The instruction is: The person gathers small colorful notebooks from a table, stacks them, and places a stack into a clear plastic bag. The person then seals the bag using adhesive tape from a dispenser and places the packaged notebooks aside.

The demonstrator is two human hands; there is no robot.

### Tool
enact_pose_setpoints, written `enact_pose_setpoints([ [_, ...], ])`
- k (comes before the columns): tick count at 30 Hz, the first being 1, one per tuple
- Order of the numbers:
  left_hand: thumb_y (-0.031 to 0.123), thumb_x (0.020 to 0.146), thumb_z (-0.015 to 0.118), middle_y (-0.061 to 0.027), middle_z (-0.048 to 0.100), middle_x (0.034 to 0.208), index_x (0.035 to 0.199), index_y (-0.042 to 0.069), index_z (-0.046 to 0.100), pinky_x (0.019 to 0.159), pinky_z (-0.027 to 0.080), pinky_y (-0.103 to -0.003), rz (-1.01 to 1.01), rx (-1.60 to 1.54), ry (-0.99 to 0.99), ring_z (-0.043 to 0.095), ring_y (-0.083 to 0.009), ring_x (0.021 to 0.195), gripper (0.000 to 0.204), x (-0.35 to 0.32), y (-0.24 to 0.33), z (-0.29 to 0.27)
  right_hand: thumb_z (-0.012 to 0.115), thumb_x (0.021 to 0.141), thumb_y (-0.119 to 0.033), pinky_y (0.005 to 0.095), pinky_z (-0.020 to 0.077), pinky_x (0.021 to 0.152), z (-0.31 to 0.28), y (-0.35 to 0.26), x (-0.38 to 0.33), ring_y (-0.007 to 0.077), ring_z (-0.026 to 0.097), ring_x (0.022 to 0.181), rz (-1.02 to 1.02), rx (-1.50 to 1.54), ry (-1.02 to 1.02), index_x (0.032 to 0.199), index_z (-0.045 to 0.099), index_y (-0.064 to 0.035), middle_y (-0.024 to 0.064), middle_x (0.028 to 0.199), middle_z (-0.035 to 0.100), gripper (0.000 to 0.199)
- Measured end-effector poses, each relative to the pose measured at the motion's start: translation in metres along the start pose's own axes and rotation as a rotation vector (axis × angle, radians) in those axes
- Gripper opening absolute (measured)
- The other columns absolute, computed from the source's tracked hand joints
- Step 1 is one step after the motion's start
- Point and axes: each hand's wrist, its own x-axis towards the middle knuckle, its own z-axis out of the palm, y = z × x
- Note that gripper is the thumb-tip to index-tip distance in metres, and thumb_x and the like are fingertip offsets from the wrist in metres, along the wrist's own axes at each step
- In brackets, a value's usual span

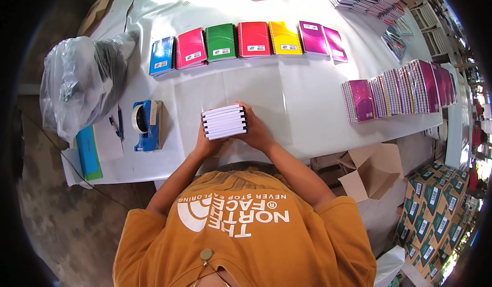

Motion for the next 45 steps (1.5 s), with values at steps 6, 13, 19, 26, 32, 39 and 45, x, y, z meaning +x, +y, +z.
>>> enact_pose_setpoints([
  [6,0.017,0.066,0.080,-0.0140,0.058,0.110,0.120,0.004,0.048,0.089,0.045,-0.041,-0.041,-0.197,-0.031,0.055,-0.0314,0.104,0.065,0.007,0.022,-0.020,0.084,0.063,-0.029,0.0355,0.0442,0.092,-0.010,-0.014,0.002,0.0287,0.056,0.109,0.123,0.126,0.017,0.128,0.038,-0.0042,0.0156,0.116,0.057,0.084],
  [13,0.037,0.067,0.082,-0.0084,0.063,0.106,0.116,0.002,0.056,0.081,0.048,-0.032,-0.654,-0.767,-0.335,0.060,-0.0177,0.095,0.066,0.033,0.046,-0.058,0.075,0.064,-0.057,0.0347,0.0505,0.062,-0.025,-0.050,0.049,0.0262,0.065,0.065,0.620,-0.085,-0.137,0.076,0.065,0.0003,0.0163,0.071,0.065,0.059],
  [19,0.045,0.069,0.078,-0.0062,0.064,0.103,0.114,0.006,0.061,0.078,0.046,-0.032,-0.808,-0.653,-0.507,0.058,-0.0164,0.093,0.061,0.045,0.035,-0.063,0.071,0.065,-0.061,0.0350,0.0485,0.058,-0.021,-0.030,0.055,0.0253,0.063,0.057,0.811,-0.017,-0.235,0.064,0.063,0.0002,0.0172,0.065,0.063,0.062],
  [26,0.054,0.065,0.076,-0.0077,0.066,0.098,0.105,0.007,0.066,0.074,0.048,-0.032,-0.756,-0.463,-0.587,0.060,-0.0170,0.088,0.063,0.049,0.031,-0.058,0.062,0.066,-0.071,0.0408,0.0501,0.064,-0.036,-0.059,0.063,0.0336,0.064,0.066,0.757,-0.532,-0.403,0.069,0.065,0.0029,0.0206,0.068,0.063,0.074],
  [32,0.064,0.075,0.060,-0.0167,0.066,0.099,0.109,0.000,0.062,0.080,0.047,-0.040,-0.738,0.298,-0.449,0.062,-0.0275,0.095,0.072,0.055,0.066,-0.083,0.056,0.076,-0.065,0.0432,0.0472,0.077,-0.039,-0.062,0.055,0.0355,0.062,0.086,0.764,-0.548,-0.321,0.089,0.066,0.0035,0.0235,0.090,0.063,0.071],
  [39,0.041,0.094,0.042,-0.0229,0.023,0.147,0.130,0.003,0.047,0.107,0.017,-0.054,-0.707,0.698,0.245,0.018,-0.0381,0.137,0.053,-0.014,-0.014,-0.035,0.057,0.087,-0.029,0.0504,0.0252,0.104,-0.030,-0.002,-0.010,0.0349,0.031,0.129,0.372,-1.128,0.430,0.115,0.059,-0.0038,0.0164,0.138,0.041,0.037],
  [45,0.026,0.085,0.063,-0.0211,0.036,0.137,0.127,0.006,0.050,0.104,0.022,-0.050,-0.503,0.602,0.446,0.030,-0.0367,0.129,0.048,-0.012,0.006,-0.033,0.069,0.077,-0.011,0.0472,0.0321,0.099,-0.030,-0.006,-0.007,0.0359,0.039,0.121,0.329,-0.868,0.490,0.124,0.048,-0.0056,0.0164,0.132,0.044,0.052],
])
